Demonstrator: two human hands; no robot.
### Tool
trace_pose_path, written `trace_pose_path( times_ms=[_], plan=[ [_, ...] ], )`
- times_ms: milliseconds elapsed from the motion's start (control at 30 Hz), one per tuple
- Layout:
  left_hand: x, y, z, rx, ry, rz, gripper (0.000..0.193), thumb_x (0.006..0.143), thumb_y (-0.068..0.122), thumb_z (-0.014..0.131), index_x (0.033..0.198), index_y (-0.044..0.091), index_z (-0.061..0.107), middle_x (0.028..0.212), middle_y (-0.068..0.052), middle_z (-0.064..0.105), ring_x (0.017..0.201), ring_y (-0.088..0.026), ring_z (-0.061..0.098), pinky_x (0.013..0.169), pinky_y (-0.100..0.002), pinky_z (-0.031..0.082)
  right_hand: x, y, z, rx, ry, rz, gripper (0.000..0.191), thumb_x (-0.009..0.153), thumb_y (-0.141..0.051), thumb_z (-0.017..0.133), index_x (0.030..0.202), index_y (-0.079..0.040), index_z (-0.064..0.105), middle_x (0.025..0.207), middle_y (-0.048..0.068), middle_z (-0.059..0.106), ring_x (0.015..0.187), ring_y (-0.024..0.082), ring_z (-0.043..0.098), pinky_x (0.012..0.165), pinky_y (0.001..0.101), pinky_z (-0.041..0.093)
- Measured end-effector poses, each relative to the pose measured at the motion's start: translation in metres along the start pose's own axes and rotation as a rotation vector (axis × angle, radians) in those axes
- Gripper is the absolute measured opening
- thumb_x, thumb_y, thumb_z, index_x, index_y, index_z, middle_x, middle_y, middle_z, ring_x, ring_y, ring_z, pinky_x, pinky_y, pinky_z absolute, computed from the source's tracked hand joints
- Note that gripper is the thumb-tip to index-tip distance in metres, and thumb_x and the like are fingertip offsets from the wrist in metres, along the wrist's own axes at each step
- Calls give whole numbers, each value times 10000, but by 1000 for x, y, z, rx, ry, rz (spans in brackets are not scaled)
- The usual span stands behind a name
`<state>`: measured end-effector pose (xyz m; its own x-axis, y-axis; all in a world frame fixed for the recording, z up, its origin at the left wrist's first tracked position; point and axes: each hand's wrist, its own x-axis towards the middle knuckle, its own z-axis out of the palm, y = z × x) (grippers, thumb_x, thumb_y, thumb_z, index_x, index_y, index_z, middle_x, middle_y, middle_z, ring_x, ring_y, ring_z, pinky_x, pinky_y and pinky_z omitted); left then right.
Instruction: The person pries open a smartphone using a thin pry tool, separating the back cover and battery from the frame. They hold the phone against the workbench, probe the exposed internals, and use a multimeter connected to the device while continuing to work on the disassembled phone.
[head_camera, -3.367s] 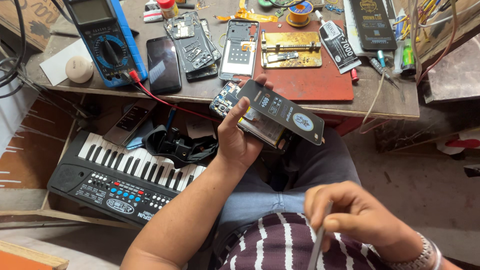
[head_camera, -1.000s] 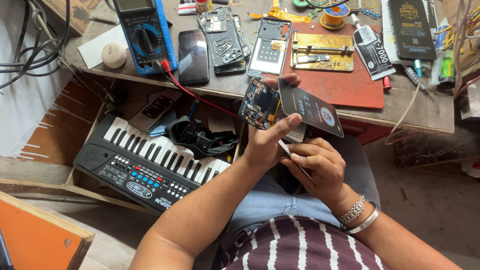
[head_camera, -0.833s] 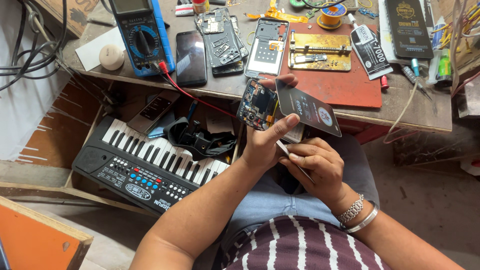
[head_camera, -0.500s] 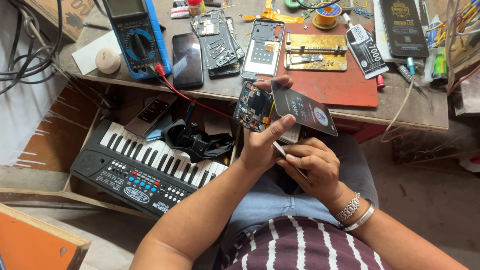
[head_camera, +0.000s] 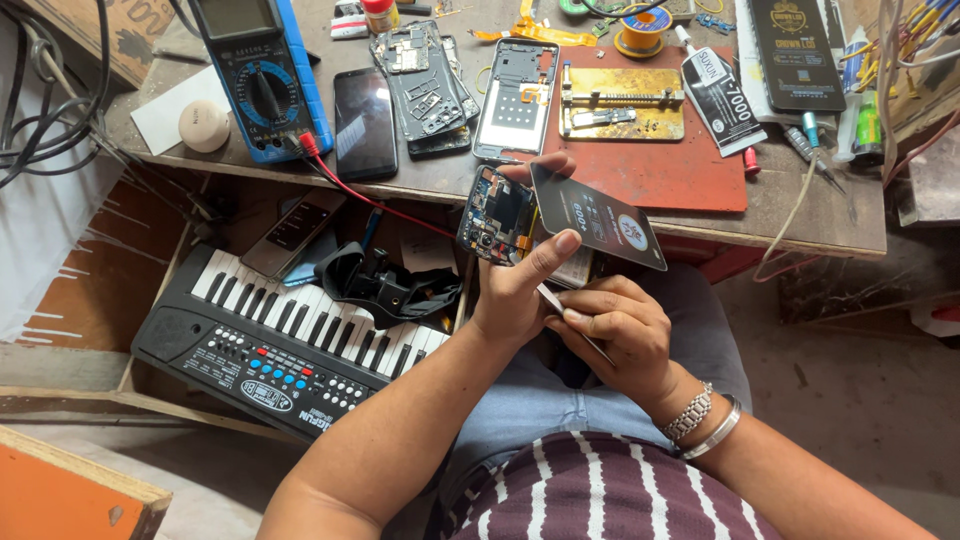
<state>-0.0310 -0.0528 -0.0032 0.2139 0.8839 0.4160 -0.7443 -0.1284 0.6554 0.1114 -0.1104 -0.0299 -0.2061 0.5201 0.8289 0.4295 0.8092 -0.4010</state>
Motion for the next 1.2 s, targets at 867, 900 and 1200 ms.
trace_pose_path(
  times_ms=[867,900,1200],
  plan=[
    [0,1,3,-19,-2,-5,639,927,15,754,1470,84,423,1540,-156,495,1524,-279,427,1297,-451,336,1,-2,-3,-16,-4,-20,298,809,-44,877,948,-74,615,1025,104,747,855,264,708,741,353,580],
    [-1,1,3,-18,-2,-4,640,927,16,756,1470,83,423,1540,-156,495,1521,-280,428,1297,-451,337,0,-2,-2,-16,-3,-19,298,810,-44,877,950,-75,616,1027,104,747,857,264,709,741,353,580],
    [-1,3,4,10,-5,-8,629,931,26,759,1469,71,436,1541,-155,499,1521,-275,434,1296,-447,345,0,-3,-3,-16,-7,-21,301,810,-41,877,963,-77,620,1034,102,747,866,265,713,749,352,585]
  ],
)
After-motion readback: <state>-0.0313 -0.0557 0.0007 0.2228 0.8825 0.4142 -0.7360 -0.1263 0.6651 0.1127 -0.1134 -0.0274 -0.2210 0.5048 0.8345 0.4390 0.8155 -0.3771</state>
